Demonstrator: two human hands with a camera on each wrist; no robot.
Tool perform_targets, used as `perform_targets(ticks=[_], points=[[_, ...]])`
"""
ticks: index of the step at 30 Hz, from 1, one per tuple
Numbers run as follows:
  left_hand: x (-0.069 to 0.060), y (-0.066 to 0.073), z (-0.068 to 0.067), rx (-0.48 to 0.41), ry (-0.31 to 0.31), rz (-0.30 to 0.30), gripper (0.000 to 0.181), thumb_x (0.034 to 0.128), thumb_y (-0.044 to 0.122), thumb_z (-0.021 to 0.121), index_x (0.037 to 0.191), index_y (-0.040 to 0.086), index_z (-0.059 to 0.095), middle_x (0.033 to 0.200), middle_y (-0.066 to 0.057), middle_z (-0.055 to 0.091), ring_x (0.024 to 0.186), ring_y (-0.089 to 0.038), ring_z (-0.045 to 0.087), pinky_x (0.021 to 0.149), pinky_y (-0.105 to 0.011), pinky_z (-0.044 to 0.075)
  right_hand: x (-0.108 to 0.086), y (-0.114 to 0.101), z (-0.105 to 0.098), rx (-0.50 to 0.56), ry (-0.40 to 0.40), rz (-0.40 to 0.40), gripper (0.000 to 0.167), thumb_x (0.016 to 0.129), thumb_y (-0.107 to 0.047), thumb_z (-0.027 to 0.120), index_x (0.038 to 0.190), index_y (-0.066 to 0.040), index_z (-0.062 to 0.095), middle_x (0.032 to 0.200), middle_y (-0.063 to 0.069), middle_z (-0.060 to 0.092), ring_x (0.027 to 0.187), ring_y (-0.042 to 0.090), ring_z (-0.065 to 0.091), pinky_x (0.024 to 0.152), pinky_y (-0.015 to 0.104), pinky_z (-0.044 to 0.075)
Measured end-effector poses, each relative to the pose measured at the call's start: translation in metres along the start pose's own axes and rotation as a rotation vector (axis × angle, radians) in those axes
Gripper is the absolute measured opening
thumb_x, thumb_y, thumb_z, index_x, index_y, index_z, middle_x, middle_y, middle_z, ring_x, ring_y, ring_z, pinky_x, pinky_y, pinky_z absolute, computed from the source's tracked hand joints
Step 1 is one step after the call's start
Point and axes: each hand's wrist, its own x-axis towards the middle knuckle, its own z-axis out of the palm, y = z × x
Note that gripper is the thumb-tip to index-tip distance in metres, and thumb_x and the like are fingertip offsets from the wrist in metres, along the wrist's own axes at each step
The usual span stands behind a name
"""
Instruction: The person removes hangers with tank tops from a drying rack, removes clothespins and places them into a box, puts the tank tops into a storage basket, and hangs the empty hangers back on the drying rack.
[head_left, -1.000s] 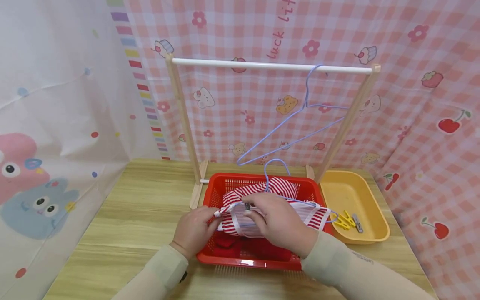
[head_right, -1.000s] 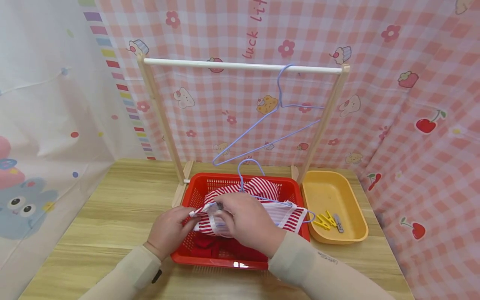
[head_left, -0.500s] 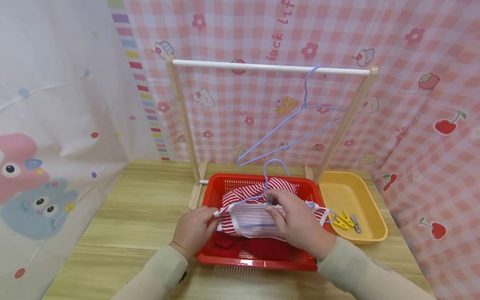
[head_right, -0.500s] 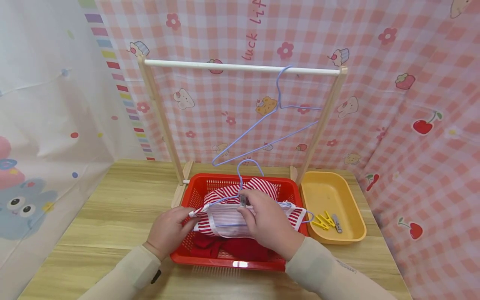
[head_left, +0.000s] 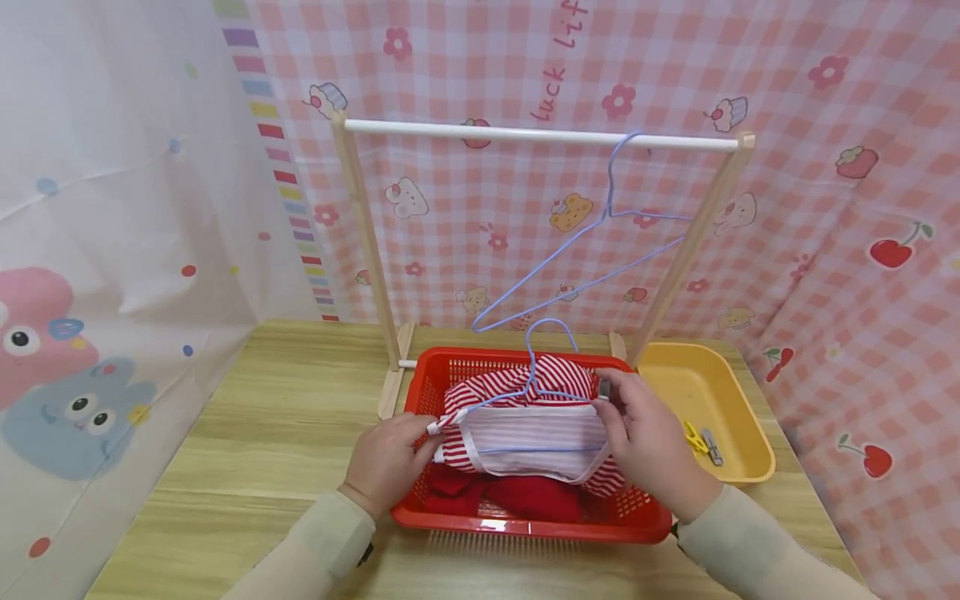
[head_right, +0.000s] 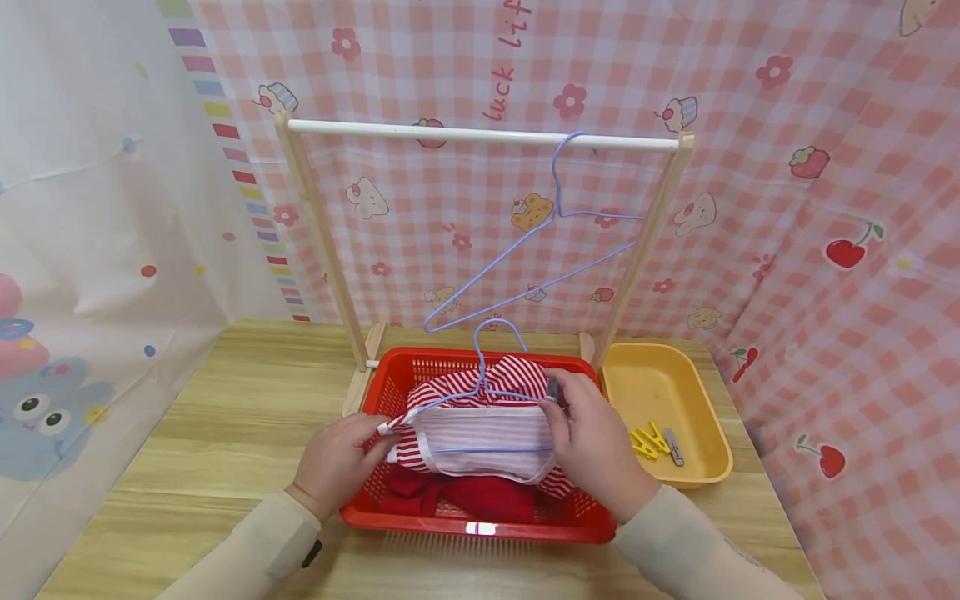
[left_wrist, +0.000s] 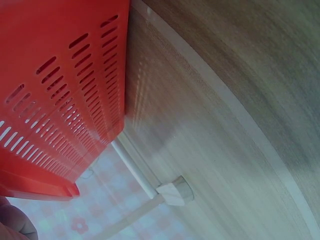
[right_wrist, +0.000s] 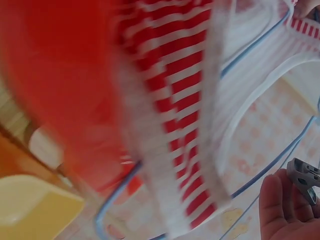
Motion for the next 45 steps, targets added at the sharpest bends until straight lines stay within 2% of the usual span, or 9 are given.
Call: perform_targets(ticks=[6, 14, 21, 30, 35, 45], points=[[0.0, 0.0, 0.0, -0.005, -0.012, -0.006, 0.016, 0.091, 0.025, 0.083, 0.105, 0.018, 0.079, 0.098, 0.0, 0.08, 0.087, -0.018, 0.076, 0.075, -0.04, 0.062, -0.004, 0.013, -0.007, -0.032, 0.002, 0.069, 0.041, 0.099, -0.006, 0.07, 0.138, -0.001, 0.058, 0.101, 0.008, 0.064, 0.083, 0.017, 0.06, 0.072, 0.036, 0.058], [0.0, 0.0, 0.0, -0.001, -0.017, -0.006, 0.015, 0.0912, 0.026, 0.083, 0.104, 0.019, 0.079, 0.097, 0.001, 0.079, 0.086, -0.017, 0.076, 0.074, -0.039, 0.062, -0.006, 0.028, -0.015, -0.037, -0.002, 0.118, 0.041, 0.101, -0.005, 0.066, 0.139, 0.003, 0.056, 0.112, 0.018, 0.066, 0.094, 0.032, 0.068, 0.082, 0.055, 0.061], [0.0, 0.0, -0.001, -0.004, -0.008, 0.001, 0.015, 0.0909, 0.025, 0.083, 0.103, 0.019, 0.079, 0.095, 0.002, 0.079, 0.084, -0.017, 0.075, 0.072, -0.039, 0.062, -0.008, 0.041, -0.024, -0.048, -0.072, 0.244, 0.048, 0.104, -0.01, 0.063, 0.148, 0.002, 0.049, 0.124, 0.022, 0.062, 0.105, 0.039, 0.066, 0.092, 0.062, 0.058], [-0.001, -0.001, 0.0, -0.002, 0.001, 0.005, 0.017, 0.0902, 0.025, 0.084, 0.105, 0.019, 0.079, 0.096, 0.001, 0.079, 0.086, -0.017, 0.075, 0.074, -0.039, 0.062, -0.011, 0.062, -0.023, -0.092, -0.137, 0.344, 0.055, 0.105, -0.01, 0.062, 0.154, 0.002, 0.043, 0.126, 0.024, 0.059, 0.111, 0.042, 0.064, 0.096, 0.062, 0.056], [-0.001, -0.001, -0.001, -0.003, 0.011, 0.015, 0.017, 0.0898, 0.024, 0.084, 0.105, 0.018, 0.079, 0.096, 0.002, 0.079, 0.086, -0.017, 0.075, 0.073, -0.038, 0.062, -0.013, 0.073, -0.023, -0.086, -0.13, 0.362, 0.055, 0.105, -0.008, 0.061, 0.155, 0.004, 0.041, 0.127, 0.026, 0.058, 0.111, 0.043, 0.065, 0.095, 0.062, 0.056], [0.0, -0.001, -0.001, -0.006, 0.001, 0.008, 0.017, 0.0903, 0.024, 0.083, 0.105, 0.018, 0.079, 0.098, 0.001, 0.08, 0.087, -0.018, 0.076, 0.074, -0.039, 0.062, -0.017, 0.091, -0.024, -0.137, -0.121, 0.371, 0.056, 0.104, -0.009, 0.062, 0.155, 0.004, 0.042, 0.128, 0.029, 0.058, 0.113, 0.047, 0.064, 0.095, 0.064, 0.054]])
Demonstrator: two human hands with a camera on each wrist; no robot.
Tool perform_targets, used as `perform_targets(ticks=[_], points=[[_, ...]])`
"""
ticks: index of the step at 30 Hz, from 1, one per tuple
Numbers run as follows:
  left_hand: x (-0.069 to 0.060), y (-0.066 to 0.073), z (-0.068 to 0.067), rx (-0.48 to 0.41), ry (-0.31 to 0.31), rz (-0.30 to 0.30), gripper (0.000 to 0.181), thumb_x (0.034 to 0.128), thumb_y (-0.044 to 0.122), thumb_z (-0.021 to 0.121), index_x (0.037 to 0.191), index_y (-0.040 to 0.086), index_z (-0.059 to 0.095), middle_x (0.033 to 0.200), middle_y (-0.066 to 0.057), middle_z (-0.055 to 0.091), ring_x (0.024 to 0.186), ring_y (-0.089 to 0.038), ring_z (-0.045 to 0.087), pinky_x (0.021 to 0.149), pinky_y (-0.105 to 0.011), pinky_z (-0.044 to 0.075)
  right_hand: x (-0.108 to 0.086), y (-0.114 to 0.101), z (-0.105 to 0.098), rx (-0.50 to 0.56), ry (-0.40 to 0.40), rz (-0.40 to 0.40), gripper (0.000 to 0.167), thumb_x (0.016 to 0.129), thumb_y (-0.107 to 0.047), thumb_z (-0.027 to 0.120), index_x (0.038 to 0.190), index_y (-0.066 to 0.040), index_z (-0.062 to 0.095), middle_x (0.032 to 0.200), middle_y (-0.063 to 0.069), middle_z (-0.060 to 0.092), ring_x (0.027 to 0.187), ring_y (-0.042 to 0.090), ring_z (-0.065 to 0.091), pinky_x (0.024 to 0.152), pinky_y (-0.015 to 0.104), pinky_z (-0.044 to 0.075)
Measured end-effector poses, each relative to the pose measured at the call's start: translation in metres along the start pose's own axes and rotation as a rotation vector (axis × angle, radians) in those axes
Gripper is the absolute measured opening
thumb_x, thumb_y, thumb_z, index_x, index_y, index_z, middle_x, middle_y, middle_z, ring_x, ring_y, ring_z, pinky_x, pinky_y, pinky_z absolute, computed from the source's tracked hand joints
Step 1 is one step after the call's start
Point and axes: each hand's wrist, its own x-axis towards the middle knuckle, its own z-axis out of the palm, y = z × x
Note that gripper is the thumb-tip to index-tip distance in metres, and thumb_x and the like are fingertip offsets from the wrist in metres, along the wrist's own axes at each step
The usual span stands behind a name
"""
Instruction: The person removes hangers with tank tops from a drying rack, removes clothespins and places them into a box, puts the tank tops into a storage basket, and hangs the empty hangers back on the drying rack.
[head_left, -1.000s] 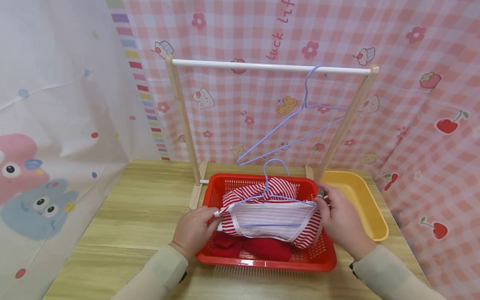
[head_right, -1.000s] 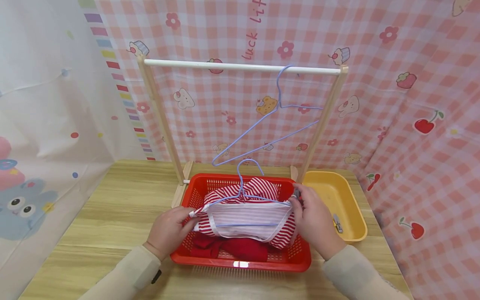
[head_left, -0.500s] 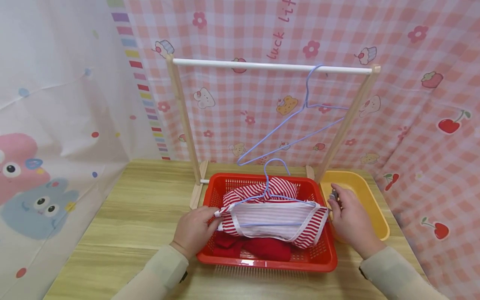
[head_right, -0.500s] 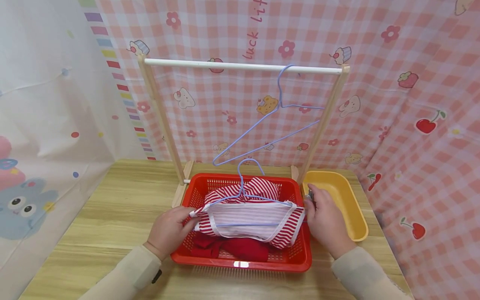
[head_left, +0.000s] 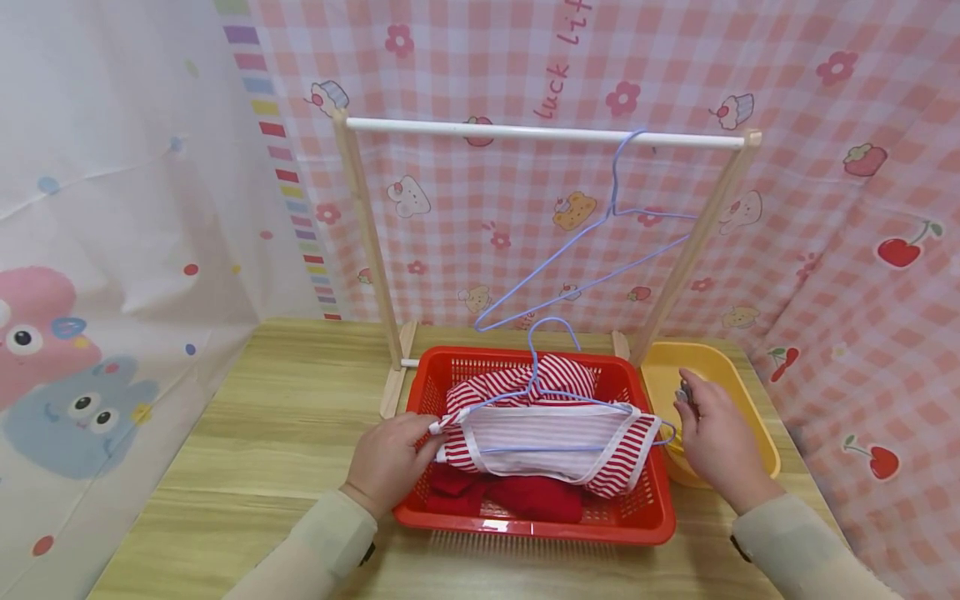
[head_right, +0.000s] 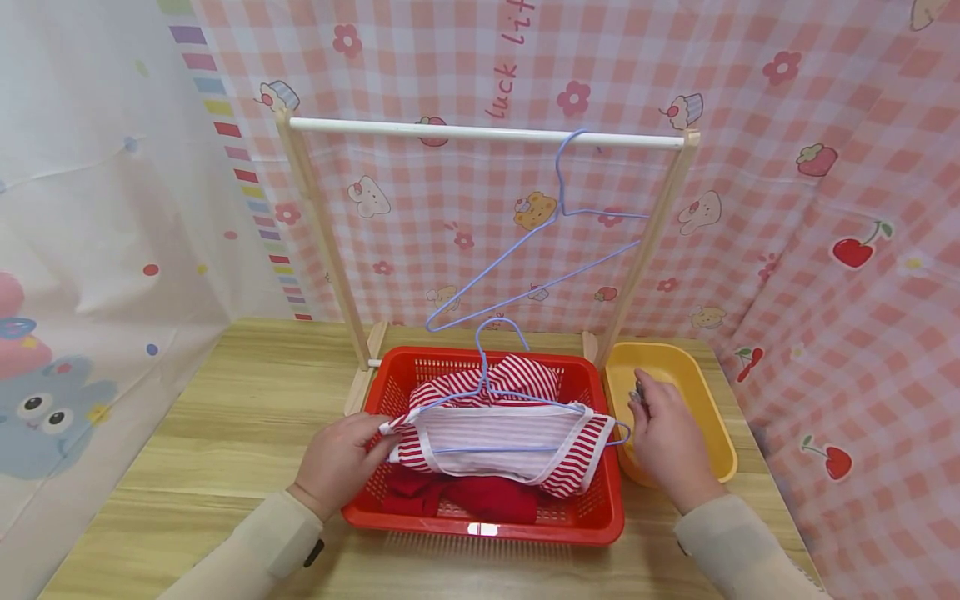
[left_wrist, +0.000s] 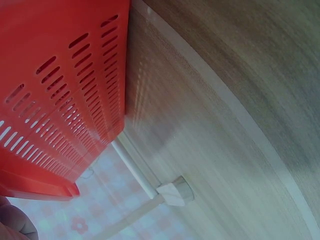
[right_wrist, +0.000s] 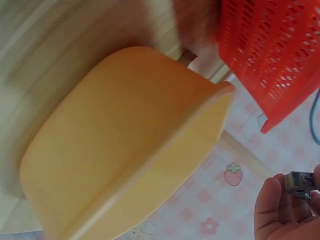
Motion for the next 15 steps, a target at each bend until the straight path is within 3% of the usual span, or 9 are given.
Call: perform_targets(ticks=[15], points=[[0.0, 0.0, 0.0, -0.006, -0.009, -0.012, 0.017, 0.0908, 0.024, 0.083, 0.105, 0.018, 0.079, 0.097, 0.001, 0.079, 0.087, -0.018, 0.075, 0.075, -0.039, 0.062, 0.003, 0.025, 0.011, -0.057, -0.116, 0.071, 0.058, 0.104, -0.009, 0.063, 0.156, 0.002, 0.043, 0.133, 0.03, 0.06, 0.118, 0.048, 0.063, 0.099, 0.065, 0.052]])
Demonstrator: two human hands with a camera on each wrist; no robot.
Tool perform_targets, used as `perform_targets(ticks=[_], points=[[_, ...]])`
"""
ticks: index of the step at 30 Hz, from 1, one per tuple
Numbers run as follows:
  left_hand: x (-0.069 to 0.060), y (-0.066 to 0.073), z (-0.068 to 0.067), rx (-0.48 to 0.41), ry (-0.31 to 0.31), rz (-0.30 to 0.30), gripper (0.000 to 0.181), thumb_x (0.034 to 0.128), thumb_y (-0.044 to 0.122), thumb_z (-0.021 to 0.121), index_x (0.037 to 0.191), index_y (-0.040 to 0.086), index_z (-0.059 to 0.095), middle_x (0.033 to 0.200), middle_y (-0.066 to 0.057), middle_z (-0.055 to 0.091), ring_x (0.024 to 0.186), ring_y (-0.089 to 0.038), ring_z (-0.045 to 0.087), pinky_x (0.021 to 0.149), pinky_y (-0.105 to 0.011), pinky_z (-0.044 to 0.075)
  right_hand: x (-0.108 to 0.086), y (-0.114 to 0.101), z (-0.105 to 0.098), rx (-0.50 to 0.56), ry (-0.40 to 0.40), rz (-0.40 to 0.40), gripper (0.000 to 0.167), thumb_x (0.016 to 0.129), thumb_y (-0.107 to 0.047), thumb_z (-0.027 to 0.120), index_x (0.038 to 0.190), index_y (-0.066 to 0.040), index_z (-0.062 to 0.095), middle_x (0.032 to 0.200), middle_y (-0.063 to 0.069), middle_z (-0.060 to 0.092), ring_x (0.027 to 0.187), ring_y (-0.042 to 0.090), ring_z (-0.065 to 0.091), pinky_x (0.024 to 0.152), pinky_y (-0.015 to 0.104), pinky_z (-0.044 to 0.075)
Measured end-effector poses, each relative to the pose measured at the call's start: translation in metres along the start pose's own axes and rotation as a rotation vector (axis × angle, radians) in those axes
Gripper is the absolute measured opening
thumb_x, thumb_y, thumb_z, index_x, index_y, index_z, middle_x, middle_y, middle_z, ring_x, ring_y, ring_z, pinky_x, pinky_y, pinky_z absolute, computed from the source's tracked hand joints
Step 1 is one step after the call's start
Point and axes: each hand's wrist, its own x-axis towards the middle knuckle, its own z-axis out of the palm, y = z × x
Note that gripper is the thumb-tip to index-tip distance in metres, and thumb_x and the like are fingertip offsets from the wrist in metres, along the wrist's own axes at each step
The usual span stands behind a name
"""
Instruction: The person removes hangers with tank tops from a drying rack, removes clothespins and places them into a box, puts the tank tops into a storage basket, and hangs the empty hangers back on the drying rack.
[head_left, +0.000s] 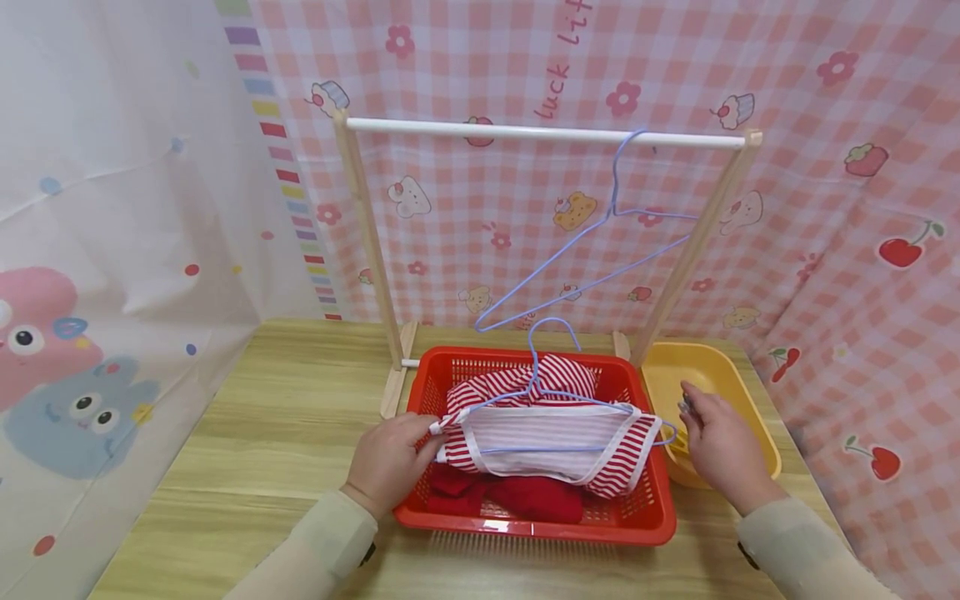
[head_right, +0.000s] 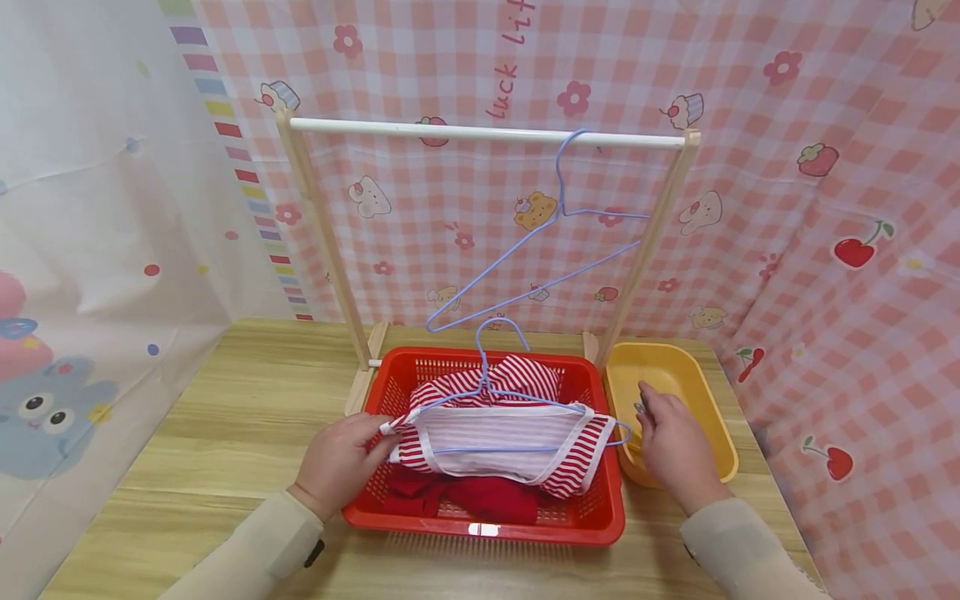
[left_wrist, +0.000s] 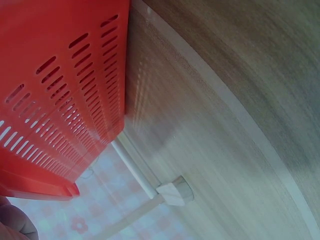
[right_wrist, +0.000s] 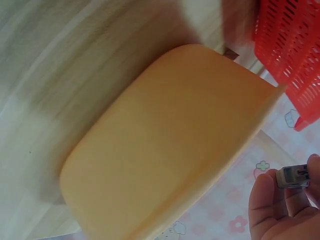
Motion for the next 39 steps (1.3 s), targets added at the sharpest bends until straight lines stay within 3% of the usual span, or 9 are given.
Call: perform_targets(ticks=[18, 30, 39], points=[[0.0, 0.001, 0.0, 0.003, -0.009, -0.018, 0.019, 0.0905, 0.025, 0.083, 0.107, 0.017, 0.079, 0.101, 0.0, 0.08, 0.09, -0.018, 0.076, 0.078, -0.04, 0.063, 0.003, 0.016, 0.011, -0.075, 0.001, -0.099, 0.05, 0.1, -0.004, 0.064, 0.147, 0.007, 0.052, 0.122, 0.03, 0.068, 0.108, 0.047, 0.068, 0.096, 0.065, 0.053], [-0.001, 0.0, 0.001, 0.012, 0.01, 0.001, 0.017, 0.0904, 0.024, 0.083, 0.106, 0.018, 0.079, 0.098, 0.001, 0.08, 0.088, -0.017, 0.076, 0.076, -0.038, 0.063, 0.003, 0.02, 0.016, -0.079, -0.046, -0.083, 0.048, 0.099, -0.006, 0.066, 0.144, 0.008, 0.055, 0.123, 0.031, 0.069, 0.111, 0.048, 0.068, 0.097, 0.064, 0.054], [-0.001, 0.0, 0.001, 0.008, 0.002, -0.01, 0.018, 0.0904, 0.025, 0.083, 0.106, 0.017, 0.079, 0.098, 0.0, 0.08, 0.088, -0.017, 0.075, 0.076, -0.038, 0.063, 0.006, 0.028, 0.019, -0.07, -0.123, -0.048, 0.05, 0.098, -0.006, 0.066, 0.145, 0.008, 0.054, 0.125, 0.031, 0.069, 0.11, 0.047, 0.067, 0.097, 0.065, 0.053]])
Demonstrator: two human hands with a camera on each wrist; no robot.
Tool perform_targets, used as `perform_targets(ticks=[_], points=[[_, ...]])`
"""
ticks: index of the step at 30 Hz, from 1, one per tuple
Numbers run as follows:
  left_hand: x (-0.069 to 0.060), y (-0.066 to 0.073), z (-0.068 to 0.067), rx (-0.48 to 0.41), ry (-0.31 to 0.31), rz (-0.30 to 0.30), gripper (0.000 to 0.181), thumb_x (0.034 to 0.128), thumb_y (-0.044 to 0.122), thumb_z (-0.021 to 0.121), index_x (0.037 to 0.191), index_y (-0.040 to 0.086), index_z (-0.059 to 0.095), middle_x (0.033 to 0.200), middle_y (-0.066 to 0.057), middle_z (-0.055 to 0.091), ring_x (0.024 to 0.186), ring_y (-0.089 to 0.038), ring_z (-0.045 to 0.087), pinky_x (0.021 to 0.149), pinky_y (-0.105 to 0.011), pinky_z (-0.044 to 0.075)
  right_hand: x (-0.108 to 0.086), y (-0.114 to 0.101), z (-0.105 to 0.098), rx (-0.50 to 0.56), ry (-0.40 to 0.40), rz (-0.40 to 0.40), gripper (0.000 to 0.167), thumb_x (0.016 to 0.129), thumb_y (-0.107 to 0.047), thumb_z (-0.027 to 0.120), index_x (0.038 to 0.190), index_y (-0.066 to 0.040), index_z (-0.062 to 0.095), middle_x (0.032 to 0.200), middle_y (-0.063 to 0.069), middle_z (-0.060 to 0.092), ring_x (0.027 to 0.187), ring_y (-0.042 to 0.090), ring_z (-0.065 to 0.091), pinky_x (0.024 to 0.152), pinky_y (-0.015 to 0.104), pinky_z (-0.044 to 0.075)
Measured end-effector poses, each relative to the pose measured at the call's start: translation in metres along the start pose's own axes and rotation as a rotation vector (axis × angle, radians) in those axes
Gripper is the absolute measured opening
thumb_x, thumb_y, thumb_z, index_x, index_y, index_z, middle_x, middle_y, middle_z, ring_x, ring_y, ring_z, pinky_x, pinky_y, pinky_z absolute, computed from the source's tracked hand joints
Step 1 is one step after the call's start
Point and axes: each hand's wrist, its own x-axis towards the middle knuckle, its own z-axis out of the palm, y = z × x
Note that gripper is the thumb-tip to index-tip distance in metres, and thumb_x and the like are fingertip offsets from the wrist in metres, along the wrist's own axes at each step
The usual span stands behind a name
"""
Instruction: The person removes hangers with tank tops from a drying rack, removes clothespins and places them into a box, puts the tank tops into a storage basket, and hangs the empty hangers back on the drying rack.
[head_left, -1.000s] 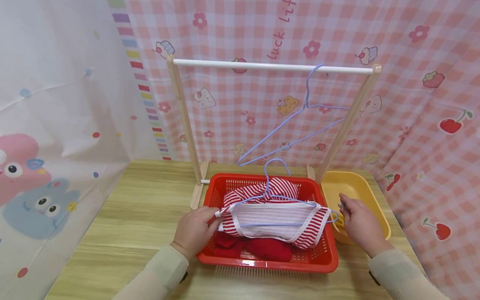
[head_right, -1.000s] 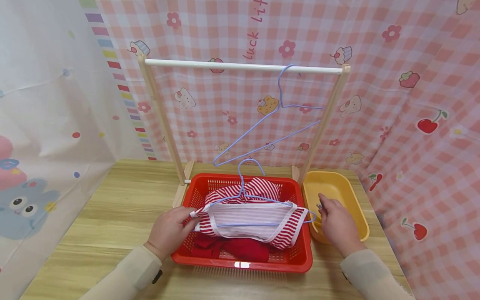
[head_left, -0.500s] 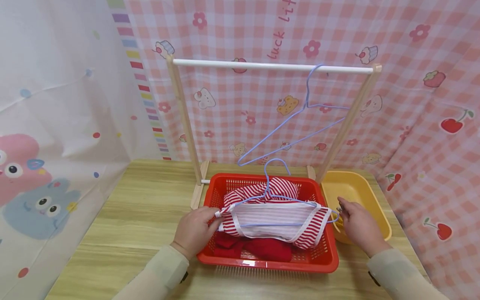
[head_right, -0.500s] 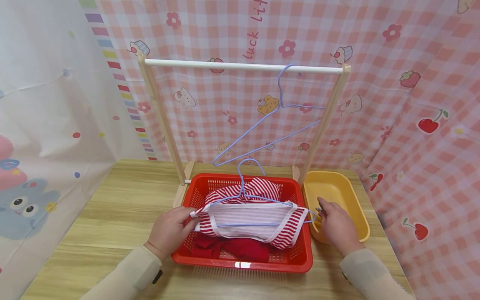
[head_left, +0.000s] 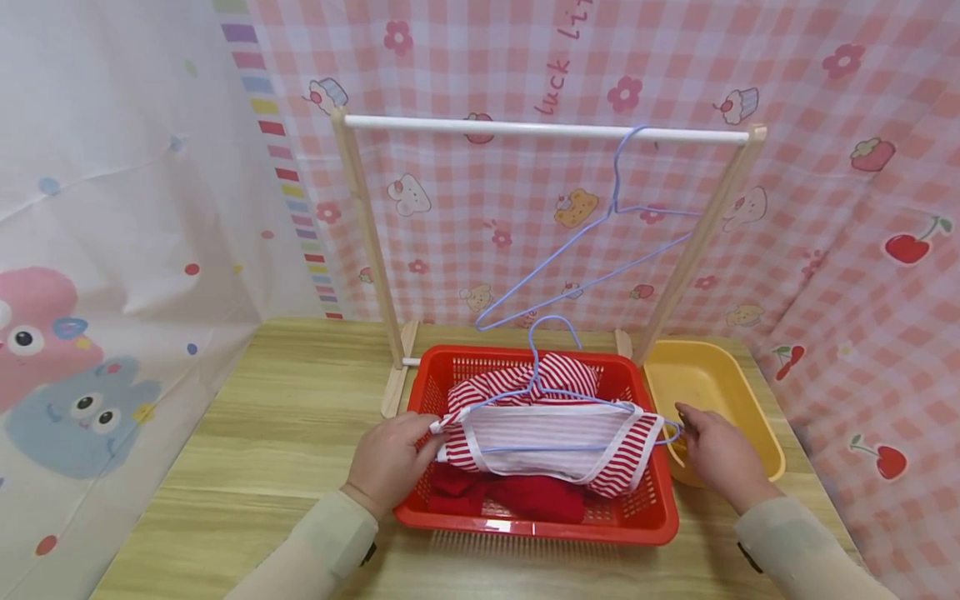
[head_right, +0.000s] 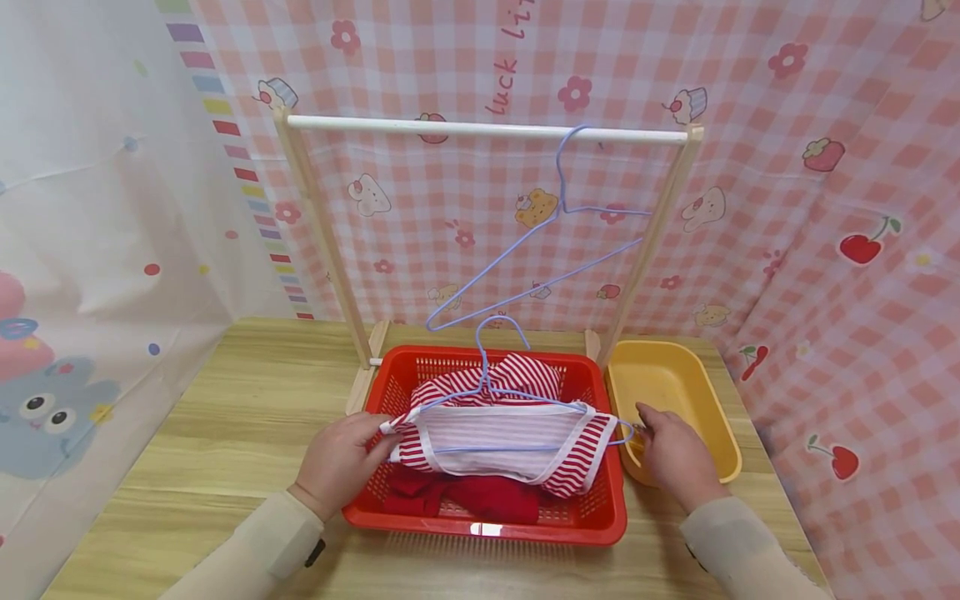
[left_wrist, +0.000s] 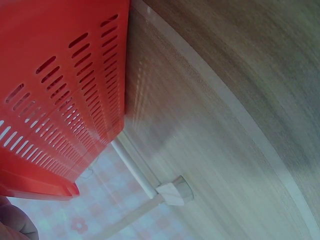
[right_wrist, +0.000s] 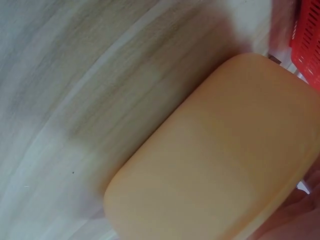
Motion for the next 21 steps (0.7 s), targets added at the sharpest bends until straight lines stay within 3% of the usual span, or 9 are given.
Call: perform_targets(ticks=[21], points=[[0.0002, 0.0013, -0.0014, -0.007, -0.022, -0.023, 0.019, 0.0911, 0.025, 0.083, 0.107, 0.017, 0.079, 0.1, -0.001, 0.08, 0.089, -0.018, 0.076, 0.077, -0.039, 0.063, 0.0071, 0.0058, -0.0034, -0.066, -0.118, 0.072, 0.047, 0.099, -0.011, 0.067, 0.14, 0.01, 0.057, 0.129, 0.034, 0.067, 0.112, 0.049, 0.068, 0.097, 0.064, 0.054]])
